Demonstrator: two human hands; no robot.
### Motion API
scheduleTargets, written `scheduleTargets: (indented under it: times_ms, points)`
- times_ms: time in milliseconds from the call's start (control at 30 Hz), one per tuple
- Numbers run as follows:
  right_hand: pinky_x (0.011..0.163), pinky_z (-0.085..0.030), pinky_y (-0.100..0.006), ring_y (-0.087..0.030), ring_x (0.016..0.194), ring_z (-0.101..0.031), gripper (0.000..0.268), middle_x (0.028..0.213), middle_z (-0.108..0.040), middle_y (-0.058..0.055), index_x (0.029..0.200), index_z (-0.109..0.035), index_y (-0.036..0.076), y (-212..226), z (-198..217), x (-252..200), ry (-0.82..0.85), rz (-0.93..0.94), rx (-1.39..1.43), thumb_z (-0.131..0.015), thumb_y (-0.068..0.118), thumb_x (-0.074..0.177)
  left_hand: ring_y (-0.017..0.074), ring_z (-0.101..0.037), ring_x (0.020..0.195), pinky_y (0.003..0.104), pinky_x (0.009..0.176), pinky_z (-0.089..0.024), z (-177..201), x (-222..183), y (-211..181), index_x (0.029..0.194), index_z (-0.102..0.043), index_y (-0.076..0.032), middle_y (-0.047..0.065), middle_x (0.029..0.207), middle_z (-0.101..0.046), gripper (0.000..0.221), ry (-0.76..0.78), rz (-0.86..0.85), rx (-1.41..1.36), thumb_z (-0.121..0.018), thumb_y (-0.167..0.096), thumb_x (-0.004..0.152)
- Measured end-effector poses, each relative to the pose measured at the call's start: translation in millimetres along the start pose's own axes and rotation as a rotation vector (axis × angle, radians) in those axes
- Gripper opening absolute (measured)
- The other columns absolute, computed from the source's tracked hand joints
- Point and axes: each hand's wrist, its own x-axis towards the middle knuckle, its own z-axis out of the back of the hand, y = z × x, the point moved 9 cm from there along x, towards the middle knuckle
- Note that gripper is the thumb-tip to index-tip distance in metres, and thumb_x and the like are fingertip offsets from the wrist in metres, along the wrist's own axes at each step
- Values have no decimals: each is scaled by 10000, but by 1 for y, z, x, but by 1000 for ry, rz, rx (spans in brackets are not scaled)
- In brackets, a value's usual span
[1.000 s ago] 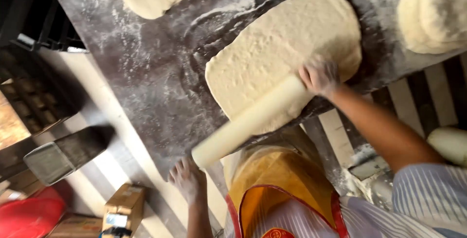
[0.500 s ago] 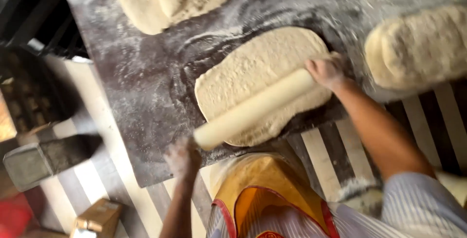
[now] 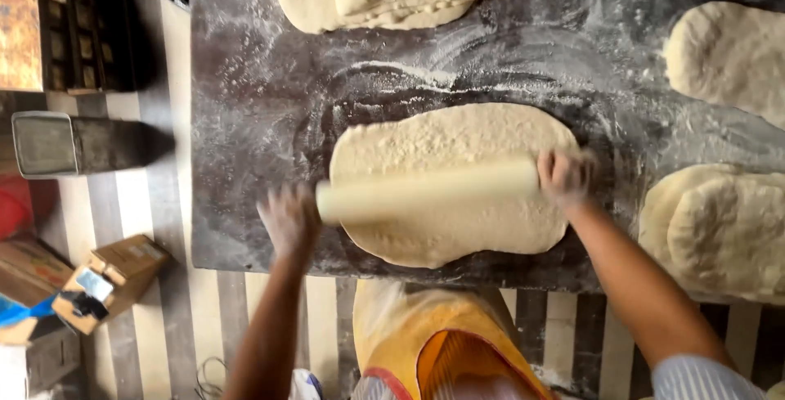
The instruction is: The person rolls a piece of dough flat on a floured wooden table using a rolling pin, then lifts and stretches the flattened dough into a black baking tray, pressing it to fit the corners. They repeat the process with a second dough piece, rolling it out and fitting it into another tray.
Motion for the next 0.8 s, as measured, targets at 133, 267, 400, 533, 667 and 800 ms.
scheduleTargets:
  times_ms: [133,267,400,533,667,800]
  points:
    - [840,-446,-527,-297,692,-530,385,718,-569,-95,821,-628,134,-56,-69,85,267,-323,94,-465,280,1137,418,-557,1248,650,1019,-391,-13,131,6,1136,-653,-127,197,1264,-652,201,-153,-37,123,-560,-235,994]
    - [804,-435,-545,-369,800,-580,382,826,-605,-150,815,-603,81,-49,-42,127,50,-114,32,-528,267,1141,398,-521,1303,651,1124,-310,10,165,-10,1210,-634,-113,182,1284,-638,207,-159,59,-141,-564,-112,1016]
    - [787,-456,-552,-413,795,-578,328,818,-592,-202,849,-594,65,-55,-17,76,162,-175,246,-590,257,1115,398,-528,1272,664,1100,-305,23,94,-35,1171,-633,-71,186,1249,-634,231,-286,-7,-144,-549,-167,978]
    - [717,-465,-578,-366,654,-561,336,696,-549,-143,772,-575,94,-39,39,-47,65,-113,90,-584,289,1045,395,-540,1274,626,1106,-328,8,-29,-61,1208,-629,-90,191,1439,-634,284,-347,-75,-35,-527,-159,952]
    - [491,-437,-395,-195,434,-475,377,524,-514,-24,662,-621,178,-37,53,-149,294,-260,151,-494,262,1007,337,-573,1198,625,1086,-350,-36,-88,-68,1084,-658,-140,92,1152,-668,187,79,-31,-47,-544,-177,941]
    - [568,-477,-434,-270,543,-566,288,627,-585,-73,739,-642,156,-29,99,-118,106,-242,175,-533,256,986,305,-577,1210,581,1098,-365,-20,-64,-84,1041,-676,-195,39,1129,-667,162,196,-15,-87,-539,-197,953]
